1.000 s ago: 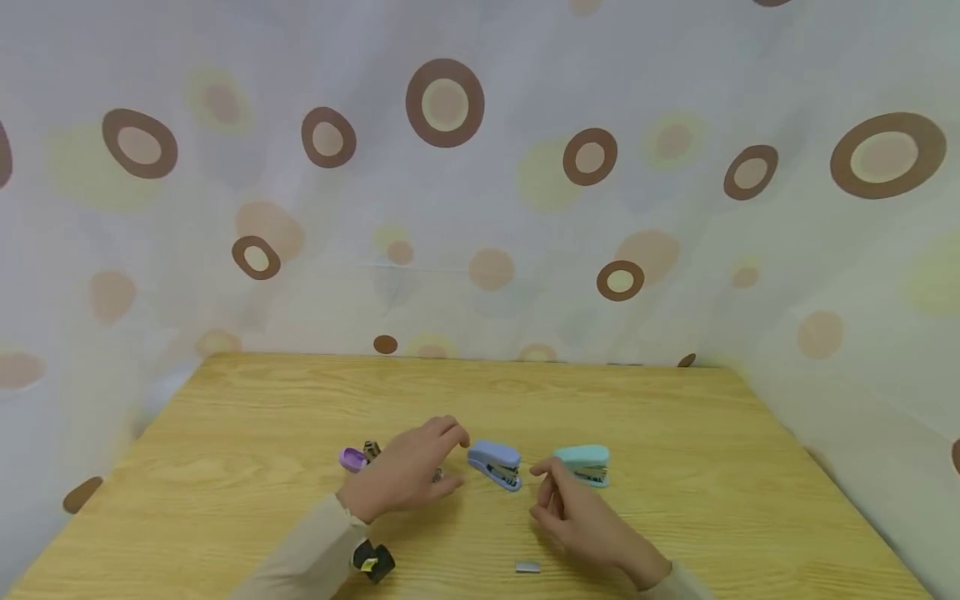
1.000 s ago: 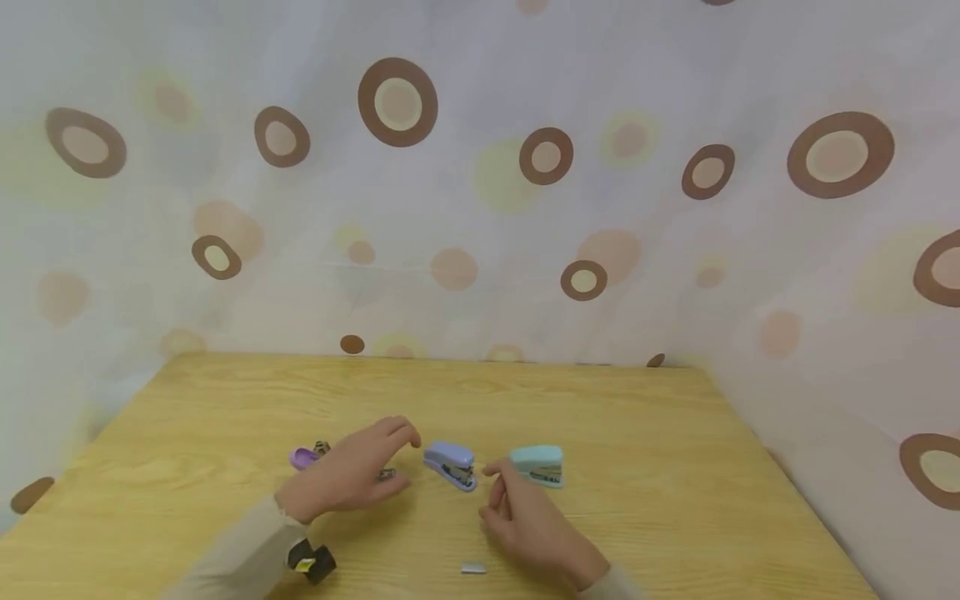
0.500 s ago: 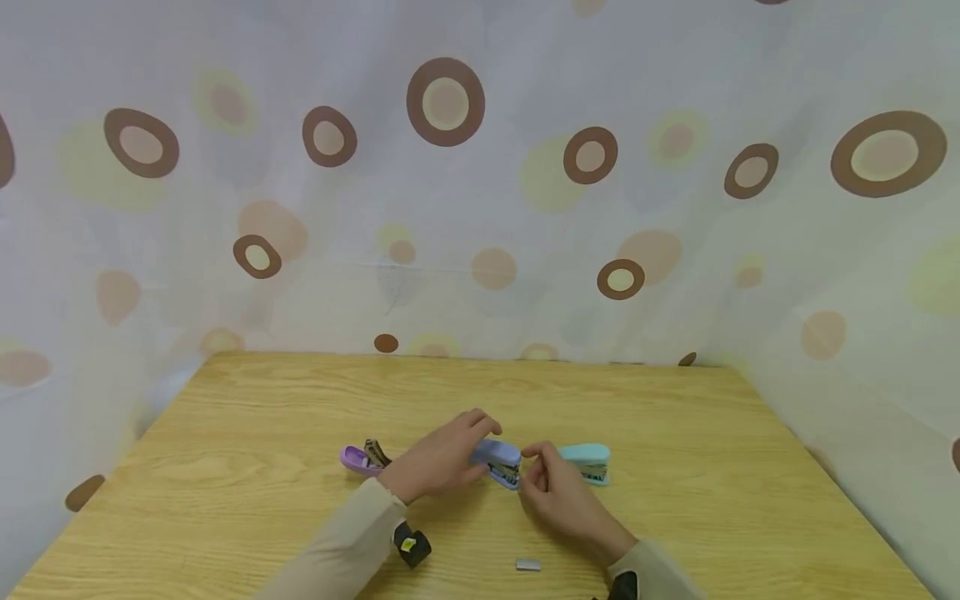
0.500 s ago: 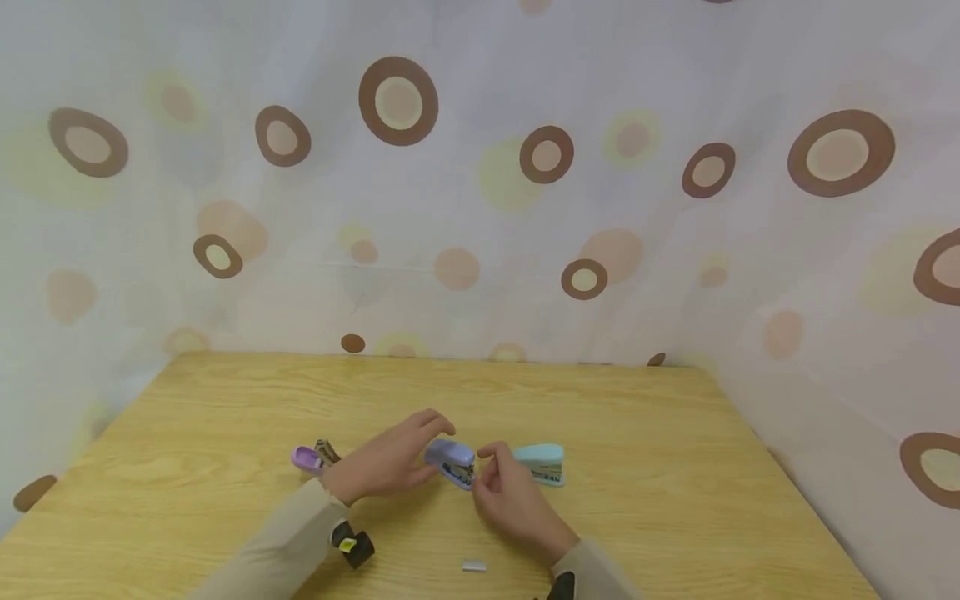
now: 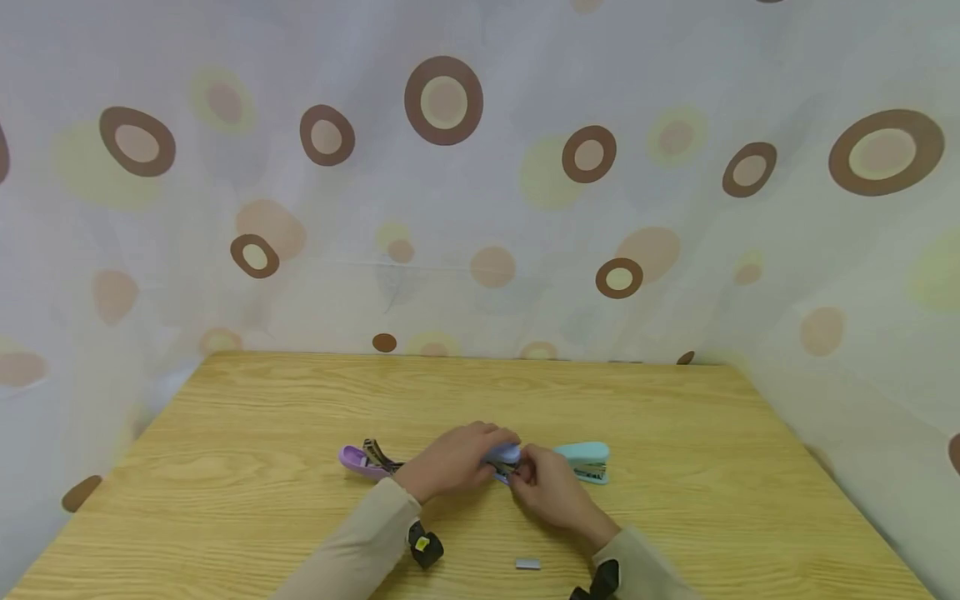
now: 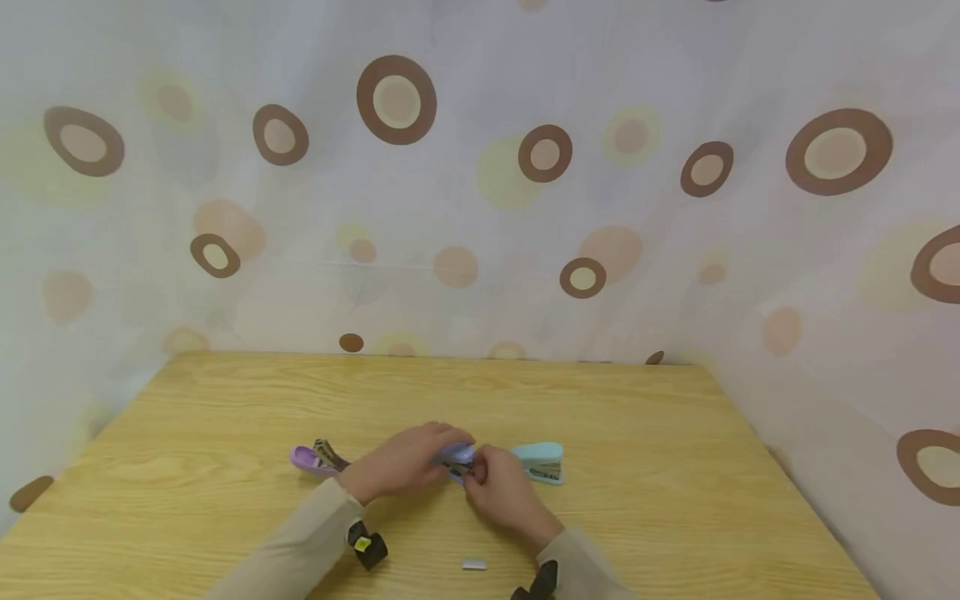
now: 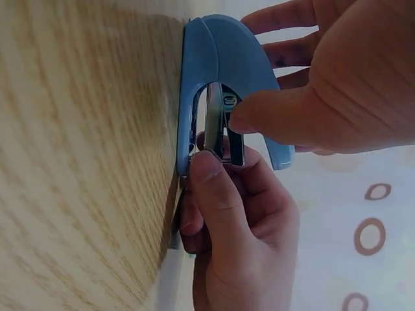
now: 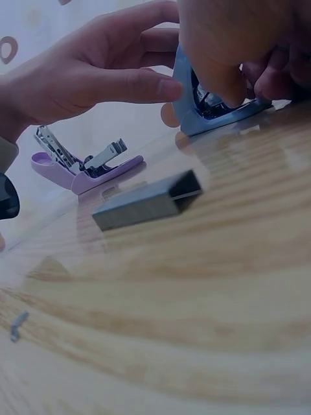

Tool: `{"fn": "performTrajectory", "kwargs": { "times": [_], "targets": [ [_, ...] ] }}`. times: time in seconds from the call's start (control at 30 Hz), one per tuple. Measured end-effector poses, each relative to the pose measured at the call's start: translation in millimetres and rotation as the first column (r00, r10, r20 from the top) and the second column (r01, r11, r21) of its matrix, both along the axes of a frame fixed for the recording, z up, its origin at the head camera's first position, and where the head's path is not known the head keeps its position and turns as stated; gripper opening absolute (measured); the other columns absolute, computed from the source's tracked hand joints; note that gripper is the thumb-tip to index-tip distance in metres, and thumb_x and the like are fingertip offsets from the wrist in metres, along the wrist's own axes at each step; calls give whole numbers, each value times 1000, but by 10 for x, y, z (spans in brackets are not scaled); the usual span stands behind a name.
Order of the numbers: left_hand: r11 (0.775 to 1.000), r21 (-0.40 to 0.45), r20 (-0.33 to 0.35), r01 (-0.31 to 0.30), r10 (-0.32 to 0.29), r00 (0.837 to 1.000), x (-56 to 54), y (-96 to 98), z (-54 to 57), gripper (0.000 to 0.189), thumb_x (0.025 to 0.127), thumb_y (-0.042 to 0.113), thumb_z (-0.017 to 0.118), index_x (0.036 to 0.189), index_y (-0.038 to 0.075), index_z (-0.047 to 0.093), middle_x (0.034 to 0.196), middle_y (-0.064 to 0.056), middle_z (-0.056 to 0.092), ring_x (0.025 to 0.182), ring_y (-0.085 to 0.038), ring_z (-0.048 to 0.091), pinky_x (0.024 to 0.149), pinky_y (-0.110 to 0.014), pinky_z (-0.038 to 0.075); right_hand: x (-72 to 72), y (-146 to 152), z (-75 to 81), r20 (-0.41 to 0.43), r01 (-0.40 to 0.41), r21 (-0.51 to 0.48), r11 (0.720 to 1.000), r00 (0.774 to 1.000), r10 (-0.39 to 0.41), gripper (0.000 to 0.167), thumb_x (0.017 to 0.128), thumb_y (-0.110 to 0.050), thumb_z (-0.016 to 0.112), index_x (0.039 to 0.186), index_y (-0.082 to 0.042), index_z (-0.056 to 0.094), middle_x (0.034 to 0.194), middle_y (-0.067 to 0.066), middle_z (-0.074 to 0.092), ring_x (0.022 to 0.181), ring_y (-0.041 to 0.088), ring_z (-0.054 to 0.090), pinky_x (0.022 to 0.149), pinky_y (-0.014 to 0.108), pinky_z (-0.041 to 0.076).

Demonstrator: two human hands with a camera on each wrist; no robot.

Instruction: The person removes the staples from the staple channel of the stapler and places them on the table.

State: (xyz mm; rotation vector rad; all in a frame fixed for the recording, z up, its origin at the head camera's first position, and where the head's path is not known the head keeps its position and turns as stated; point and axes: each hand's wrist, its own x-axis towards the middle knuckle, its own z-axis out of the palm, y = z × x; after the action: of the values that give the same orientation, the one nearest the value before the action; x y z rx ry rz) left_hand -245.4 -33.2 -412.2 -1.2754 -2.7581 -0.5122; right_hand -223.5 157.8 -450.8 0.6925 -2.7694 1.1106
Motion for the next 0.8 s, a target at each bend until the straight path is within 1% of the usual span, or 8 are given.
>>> {"fn": "performTrajectory", "kwargs": {
  "times": [0.07,0.2,0.3,0.4,0.5,0.57,0.63,0.8],
  "targets": [
    [1000,-8,-25,-11,11,1000,-7,13,-12,41,88,7,68,127,14,57,113,-5,63,101,-19,61,87,-32,51,-1,-13,5,3,13,8,1000,1000,-13,11,84,-3,65,79,-6,57,66,-5,52,53,0,41,52,19,37],
    [999,-27,-100,-38,35,994,-13,39,-35,41,87,4,68,124,18,59,104,-2,63,90,-14,62,78,-27,52,5,-25,18,4,41,20,999,999,-41,13,84,-2,66,78,-6,56,65,-4,52,53,0,41,51,19,37],
    [997,-51,-125,-55,49,991,-21,65,-28,45,87,0,66,126,21,59,99,-1,62,80,-10,58,69,-22,50,10,-23,35,5,55,32,998,998,-55,11,84,-2,66,79,-5,56,66,-3,54,54,0,43,52,19,39],
    [997,-59,-125,-57,49,991,-29,80,-13,53,85,-7,65,129,23,59,96,-1,59,73,-7,51,63,-18,45,7,-13,50,5,58,43,997,998,-59,10,84,-3,66,81,-4,57,67,-2,55,55,1,44,52,20,39],
    [998,-44,-129,-47,41,991,-33,75,-20,55,82,-9,67,126,22,59,94,-2,56,70,-7,46,60,-17,42,0,-7,59,6,55,48,997,998,-55,10,85,-3,66,81,-3,57,68,-2,55,56,2,44,52,20,39],
    [999,-24,-132,-41,37,991,-29,68,-26,53,80,-10,68,122,21,59,93,-3,54,71,-8,45,59,-17,41,-2,-6,57,5,51,45,998,999,-51,10,85,-3,66,82,-3,57,68,-1,55,56,2,44,52,20,39],
    [999,-9,-122,-37,36,992,-26,62,-39,47,82,-7,68,119,21,59,93,-3,53,72,-9,44,59,-18,41,1,-5,49,17,42,39,998,999,-43,10,85,-4,66,83,-2,57,69,-1,56,57,1,45,52,20,40],
    [1000,11,-69,-28,29,997,-33,39,-74,40,86,-5,66,115,21,58,93,-3,51,75,-11,41,62,-18,40,15,-4,35,46,11,27,1000,999,-12,10,87,-6,66,84,-2,57,72,-1,57,59,0,47,55,20,42]
  ]
}}
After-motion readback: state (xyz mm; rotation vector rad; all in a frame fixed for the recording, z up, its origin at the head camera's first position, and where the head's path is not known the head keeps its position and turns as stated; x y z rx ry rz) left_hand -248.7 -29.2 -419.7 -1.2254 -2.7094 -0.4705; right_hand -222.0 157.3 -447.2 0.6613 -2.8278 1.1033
